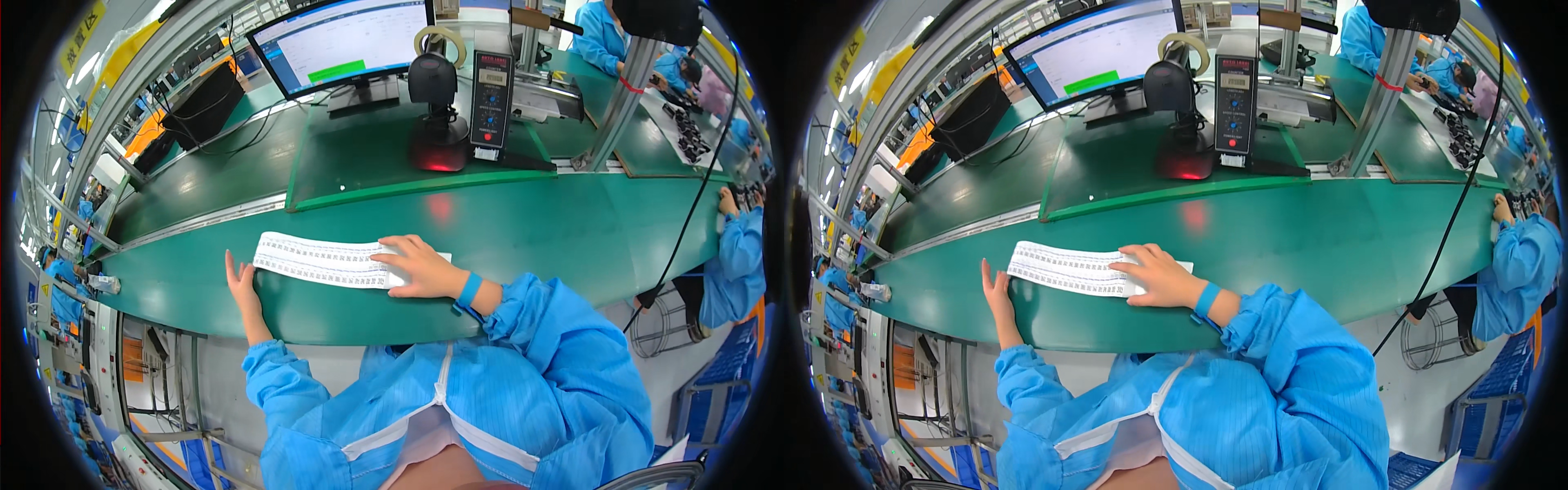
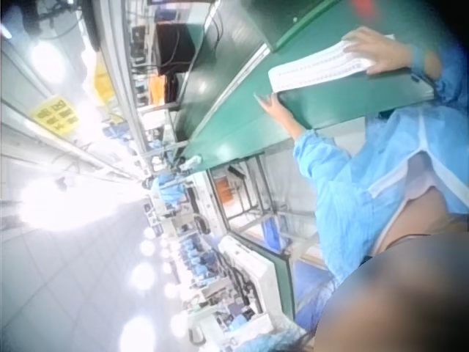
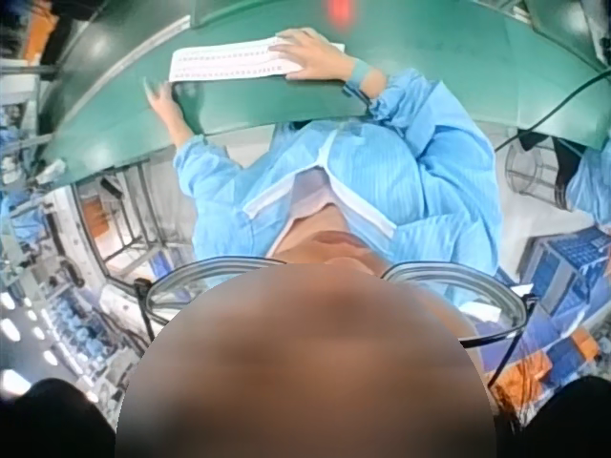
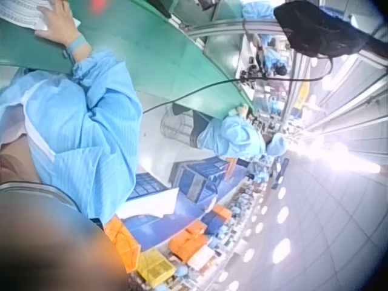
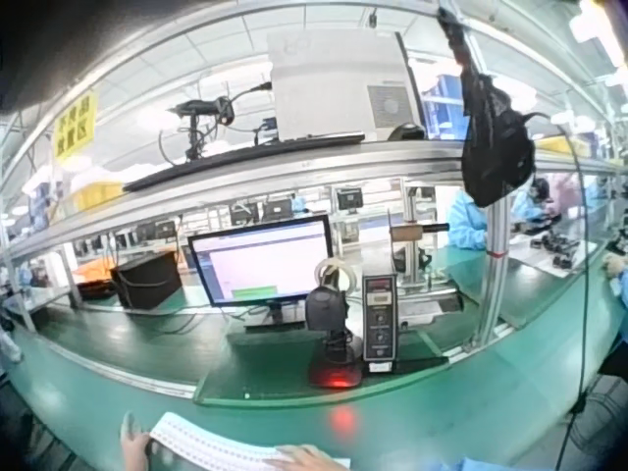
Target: The person operates a label printer to produce a strip of printed labels. They then manually roll the strip into a cylinder and secure it with clear adhesive tape. The person handles the roll and tape by hand on a green factory workbench.
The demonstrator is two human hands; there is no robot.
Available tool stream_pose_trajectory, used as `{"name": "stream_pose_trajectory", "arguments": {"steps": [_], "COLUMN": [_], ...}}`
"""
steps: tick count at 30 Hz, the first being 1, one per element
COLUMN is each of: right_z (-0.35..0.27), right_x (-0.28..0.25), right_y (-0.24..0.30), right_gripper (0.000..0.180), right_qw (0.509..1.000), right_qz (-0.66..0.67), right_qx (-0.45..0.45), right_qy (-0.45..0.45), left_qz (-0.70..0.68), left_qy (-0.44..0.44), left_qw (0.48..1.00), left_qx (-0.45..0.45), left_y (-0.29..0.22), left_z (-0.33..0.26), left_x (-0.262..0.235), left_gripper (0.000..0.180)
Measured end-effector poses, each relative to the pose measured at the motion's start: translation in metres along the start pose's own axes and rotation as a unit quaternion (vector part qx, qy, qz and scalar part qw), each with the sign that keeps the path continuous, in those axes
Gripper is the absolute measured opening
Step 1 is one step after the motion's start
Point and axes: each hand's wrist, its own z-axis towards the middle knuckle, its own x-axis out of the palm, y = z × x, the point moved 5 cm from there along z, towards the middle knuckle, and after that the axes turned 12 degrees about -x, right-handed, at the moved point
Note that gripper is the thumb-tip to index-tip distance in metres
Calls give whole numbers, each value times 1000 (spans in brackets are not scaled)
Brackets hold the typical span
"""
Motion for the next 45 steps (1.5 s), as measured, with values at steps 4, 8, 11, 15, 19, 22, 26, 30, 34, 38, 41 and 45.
{"name": "stream_pose_trajectory", "arguments": {"steps": [4,8,11,15,19,22,26,30,34,38,41,45], "right_z": [-7,-14,-17,2,13,26,32,11,-85,-90,-104,-53], "right_x": [-16,-31,-34,-149,-320,-397,-442,-457,-490,-468,-472,-423], "right_y": [-11,-27,-31,-27,-127,-215,-275,-279,-278,-257,-240,-192], "right_gripper": [58,52,49,29,26,53,55,55,42,43,62,49], "right_qw": [988,938,986,942,824,745,707,699,579,623,587,717], "right_qz": [110,227,30,-225,-417,-576,-617,-632,-585,-336,-259,-201], "right_qx": [52,119,73,-63,36,252,315,321,491,505,468,326], "right_qy": [-98,-232,-150,-241,-383,-223,-142,-91,-286,-494,-608,-583], "left_qz": [23,476,525,504,440,434,413,272,243,104,-75,-32], "left_qy": [189,168,134,117,26,-23,-100,-153,-160,-180,-100,-28], "left_qw": [982,830,806,832,877,883,889,946,950,977,992,999], "left_qx": [9,235,238,200,191,180,171,86,117,57,-12,-9], "left_y": [-2,-10,-1,7,-12,-2,6,-11,-22,-4,-6,4], "left_z": [2,-25,-24,-19,-23,-12,3,-9,-20,-17,-11,-10], "left_x": [15,54,58,47,56,37,8,-2,12,-15,3,-6], "left_gripper": [72,63,53,47,43,39,33,30,46,45,50,53]}}
